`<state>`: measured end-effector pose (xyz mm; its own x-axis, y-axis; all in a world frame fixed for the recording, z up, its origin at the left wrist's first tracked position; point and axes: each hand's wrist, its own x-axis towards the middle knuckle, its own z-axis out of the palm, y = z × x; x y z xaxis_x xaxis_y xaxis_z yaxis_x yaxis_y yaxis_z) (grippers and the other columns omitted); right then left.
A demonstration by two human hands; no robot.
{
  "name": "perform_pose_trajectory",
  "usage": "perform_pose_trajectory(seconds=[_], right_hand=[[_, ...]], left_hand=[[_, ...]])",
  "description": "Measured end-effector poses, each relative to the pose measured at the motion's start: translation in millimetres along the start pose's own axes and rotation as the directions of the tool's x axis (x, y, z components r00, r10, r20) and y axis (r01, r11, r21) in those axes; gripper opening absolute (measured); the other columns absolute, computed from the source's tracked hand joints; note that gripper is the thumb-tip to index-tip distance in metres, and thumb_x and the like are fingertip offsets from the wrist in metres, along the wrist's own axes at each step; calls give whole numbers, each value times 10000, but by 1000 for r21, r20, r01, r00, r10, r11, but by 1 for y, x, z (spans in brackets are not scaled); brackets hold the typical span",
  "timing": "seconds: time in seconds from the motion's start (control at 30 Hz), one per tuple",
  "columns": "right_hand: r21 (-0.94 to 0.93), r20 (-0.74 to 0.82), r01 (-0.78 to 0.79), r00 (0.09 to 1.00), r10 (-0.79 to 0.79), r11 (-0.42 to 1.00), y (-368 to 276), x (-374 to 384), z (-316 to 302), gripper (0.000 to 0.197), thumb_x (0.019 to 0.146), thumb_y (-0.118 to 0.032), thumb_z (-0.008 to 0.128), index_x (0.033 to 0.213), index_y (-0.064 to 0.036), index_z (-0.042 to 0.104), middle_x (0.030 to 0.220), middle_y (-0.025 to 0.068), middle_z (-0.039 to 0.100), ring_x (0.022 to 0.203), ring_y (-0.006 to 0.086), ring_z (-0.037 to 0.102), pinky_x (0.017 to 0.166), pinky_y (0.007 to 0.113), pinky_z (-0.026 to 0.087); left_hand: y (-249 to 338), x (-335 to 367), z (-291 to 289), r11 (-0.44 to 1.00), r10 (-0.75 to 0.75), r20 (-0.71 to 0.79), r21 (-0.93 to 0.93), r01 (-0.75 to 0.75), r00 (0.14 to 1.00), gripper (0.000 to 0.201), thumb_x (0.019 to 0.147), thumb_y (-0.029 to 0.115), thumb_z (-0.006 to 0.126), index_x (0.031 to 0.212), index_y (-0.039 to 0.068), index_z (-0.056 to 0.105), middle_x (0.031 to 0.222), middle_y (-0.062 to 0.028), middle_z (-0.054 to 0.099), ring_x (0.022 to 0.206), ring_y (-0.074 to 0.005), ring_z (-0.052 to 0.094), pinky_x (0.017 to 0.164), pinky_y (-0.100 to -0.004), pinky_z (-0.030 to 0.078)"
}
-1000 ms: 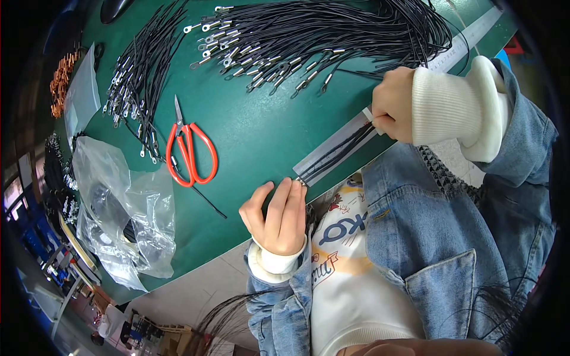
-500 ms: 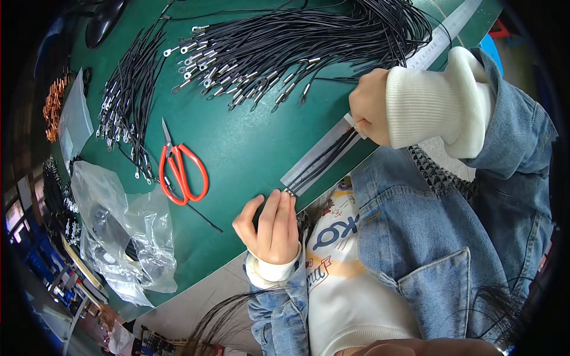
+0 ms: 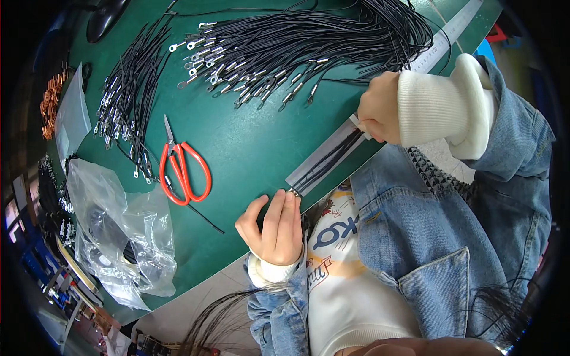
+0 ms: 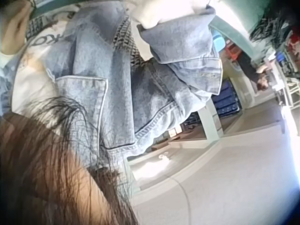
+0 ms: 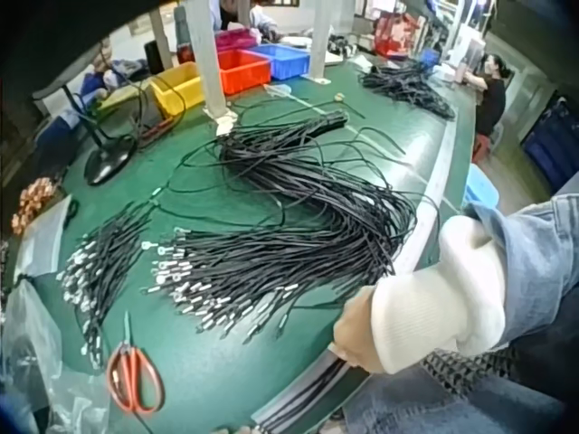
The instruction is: The person measures black wires against a metal ruler on the table and cuts them using shears.
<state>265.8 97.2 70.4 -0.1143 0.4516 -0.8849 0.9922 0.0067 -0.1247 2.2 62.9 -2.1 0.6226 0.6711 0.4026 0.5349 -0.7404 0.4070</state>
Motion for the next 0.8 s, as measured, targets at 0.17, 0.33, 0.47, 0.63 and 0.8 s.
perform_pose_trajectory(seconds=[0.17,0.33,0.47,0.63,0.8], right_hand=[[-20,-279,205,939,-203,978,0,-13,13,131,789,-130,550,727,-127,665,722,30,662,729,237,649,653,331,536],[-118,-269,100,955,-129,988,-5,-2,16,168,808,-168,543,706,-106,661,679,69,649,672,271,644,628,352,538],[-202,-334,38,937,-105,979,-14,-11,15,224,839,-178,509,748,-79,688,663,113,645,641,298,643,620,374,542],[-96,-265,77,959,-100,992,-2,-2,16,230,841,-163,503,779,-57,698,691,126,650,693,306,644,656,384,539],[-294,1,143,989,-149,945,-1,19,18,218,818,-138,512,737,-40,689,715,137,649,725,320,633,698,377,526]], left_hand=[[0,-1,-1,1000,-18,29,3,18,999,212,677,-29,750,869,11,670,949,-62,653,881,-275,547,714,-335,467],[2,-2,0,999,-30,31,19,29,999,227,680,-33,745,891,14,677,944,-59,646,893,-268,542,731,-327,469],[2,-3,-1,999,-44,36,23,43,998,227,682,-35,743,894,18,680,944,-57,644,894,-264,542,737,-324,469],[1,-1,1,999,-34,39,17,34,999,227,678,-36,744,888,22,680,951,-55,643,892,-264,542,741,-328,471],[2,-2,-1,999,-46,27,17,45,999,227,670,-41,747,877,18,676,956,-56,644,889,-269,544,739,-331,474]])
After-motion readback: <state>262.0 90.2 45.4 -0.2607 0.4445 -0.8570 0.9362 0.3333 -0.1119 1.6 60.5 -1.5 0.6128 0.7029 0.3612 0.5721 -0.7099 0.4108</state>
